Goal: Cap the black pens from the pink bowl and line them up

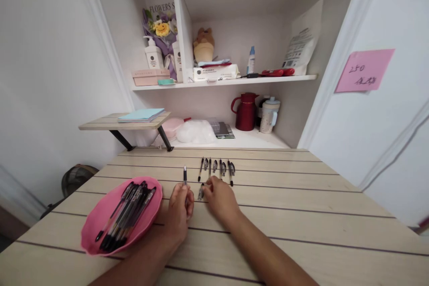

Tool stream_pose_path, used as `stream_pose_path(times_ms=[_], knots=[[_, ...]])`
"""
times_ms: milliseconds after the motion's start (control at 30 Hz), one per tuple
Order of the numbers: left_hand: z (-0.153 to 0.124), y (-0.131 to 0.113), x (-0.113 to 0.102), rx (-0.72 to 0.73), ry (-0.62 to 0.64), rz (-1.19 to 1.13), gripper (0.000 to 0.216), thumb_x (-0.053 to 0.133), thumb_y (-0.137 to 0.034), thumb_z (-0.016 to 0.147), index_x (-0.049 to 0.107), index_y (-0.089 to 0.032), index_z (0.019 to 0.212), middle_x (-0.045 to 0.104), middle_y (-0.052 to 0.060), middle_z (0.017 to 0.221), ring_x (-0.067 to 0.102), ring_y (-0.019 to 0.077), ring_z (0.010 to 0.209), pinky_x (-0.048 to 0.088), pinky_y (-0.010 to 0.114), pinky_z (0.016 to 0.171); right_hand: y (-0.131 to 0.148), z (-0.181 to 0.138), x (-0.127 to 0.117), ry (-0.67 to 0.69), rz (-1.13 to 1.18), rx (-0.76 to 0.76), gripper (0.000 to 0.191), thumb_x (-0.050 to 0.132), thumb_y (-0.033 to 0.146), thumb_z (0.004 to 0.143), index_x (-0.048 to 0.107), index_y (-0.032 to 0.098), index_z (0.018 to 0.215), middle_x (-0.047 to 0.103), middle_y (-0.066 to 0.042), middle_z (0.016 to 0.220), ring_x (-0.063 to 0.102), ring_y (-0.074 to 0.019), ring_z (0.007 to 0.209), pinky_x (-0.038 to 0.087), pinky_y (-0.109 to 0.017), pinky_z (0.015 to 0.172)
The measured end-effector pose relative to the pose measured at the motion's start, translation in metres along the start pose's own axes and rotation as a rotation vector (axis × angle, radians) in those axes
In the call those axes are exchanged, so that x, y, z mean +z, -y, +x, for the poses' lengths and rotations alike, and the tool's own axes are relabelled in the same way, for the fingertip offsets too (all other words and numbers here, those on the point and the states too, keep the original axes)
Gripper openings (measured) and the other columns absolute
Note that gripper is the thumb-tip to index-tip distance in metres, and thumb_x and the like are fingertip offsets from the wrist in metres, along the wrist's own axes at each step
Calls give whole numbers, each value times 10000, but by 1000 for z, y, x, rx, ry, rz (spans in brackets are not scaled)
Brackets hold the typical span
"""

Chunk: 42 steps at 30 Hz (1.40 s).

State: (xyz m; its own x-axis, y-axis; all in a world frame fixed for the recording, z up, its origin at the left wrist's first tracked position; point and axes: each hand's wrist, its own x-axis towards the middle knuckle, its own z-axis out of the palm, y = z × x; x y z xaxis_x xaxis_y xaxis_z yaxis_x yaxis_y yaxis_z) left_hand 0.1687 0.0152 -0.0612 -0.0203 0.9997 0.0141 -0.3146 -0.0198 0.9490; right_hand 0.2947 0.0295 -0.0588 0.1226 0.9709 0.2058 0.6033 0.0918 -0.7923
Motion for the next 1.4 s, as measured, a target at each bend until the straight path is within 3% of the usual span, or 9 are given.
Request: stream_pose_path(times_ms=[133, 267, 433, 533, 667, 733, 1067, 1233, 1400], knots=[[-3, -1, -2, 73, 50, 52, 258, 457, -424, 768, 404, -191, 673, 428, -74, 538, 292, 29, 370, 223, 153, 363, 21, 6, 19, 21, -378, -10, 281, 548, 295, 710, 555, 139, 943, 635, -143, 861, 585, -232, 786, 379, -298, 651], [-4, 0, -5, 106, 127, 111, 242, 444, -407, 782, 410, -187, 687, 442, -65, 565, 300, 31, 386, 234, 162, 375, 17, 6, 25, 47, -321, 54, 216, 554, 202, 670, 569, 129, 873, 639, -160, 837, 589, -237, 777, 375, -299, 644], [-5, 5, -2, 20, 236, 185, 198, 462, -369, 765, 431, -187, 694, 434, -72, 531, 298, 35, 372, 207, 168, 370, -7, 8, -3, 76, -148, 65, 78, 509, 220, 685, 567, 170, 669, 625, -45, 651, 566, -166, 647, 382, -257, 583], [-8, 6, 1, -51, 284, 250, 156, 484, -332, 744, 458, -185, 701, 434, -75, 496, 289, 37, 356, 196, 174, 373, -19, 8, -27, 25, 176, 104, 152, 450, 307, 756, 540, 190, 718, 585, 3, 606, 521, -122, 544, 386, -241, 514], [-11, 5, 3, -76, 309, 324, 146, 490, -315, 734, 472, -181, 679, 433, -71, 481, 293, 40, 366, 196, 180, 390, -26, 5, -47, -119, 983, 153, 193, 641, 351, 656, 529, 200, 702, 567, 14, 640, 520, -112, 577, 427, -249, 550], [-12, 4, 4, -71, 307, 343, 148, 496, -314, 727, 477, -179, 669, 429, -69, 480, 297, 43, 377, 203, 182, 402, -26, 3, -50, -138, 1116, 143, 210, 681, 335, 634, 543, 191, 703, 574, 0, 675, 526, -114, 614, 435, -248, 562], [-10, 9, 3, -74, 332, 354, 149, 492, -311, 738, 476, -180, 669, 425, -75, 473, 253, 47, 380, 184, 189, 418, -7, -5, -43, -82, 1025, 132, 229, 685, 312, 628, 525, 182, 727, 611, -6, 714, 521, -108, 611, 414, -240, 565], [-9, 8, 3, -77, 339, 344, 150, 503, -299, 733, 464, -179, 652, 396, -78, 466, 261, 48, 388, 191, 184, 416, -6, -9, -38, -24, 937, 96, 392, 684, 336, 631, 553, 199, 974, 600, 10, 682, 512, -115, 601, 394, -242, 560], [-10, 6, 2, -56, 335, 341, 109, 482, -265, 731, 470, -182, 662, 407, -77, 476, 262, 48, 388, 203, 181, 419, -4, -14, -34, 107, 871, 46, 246, 670, 316, 652, 606, 185, 850, 594, 0, 702, 503, -111, 611, 396, -242, 572]])
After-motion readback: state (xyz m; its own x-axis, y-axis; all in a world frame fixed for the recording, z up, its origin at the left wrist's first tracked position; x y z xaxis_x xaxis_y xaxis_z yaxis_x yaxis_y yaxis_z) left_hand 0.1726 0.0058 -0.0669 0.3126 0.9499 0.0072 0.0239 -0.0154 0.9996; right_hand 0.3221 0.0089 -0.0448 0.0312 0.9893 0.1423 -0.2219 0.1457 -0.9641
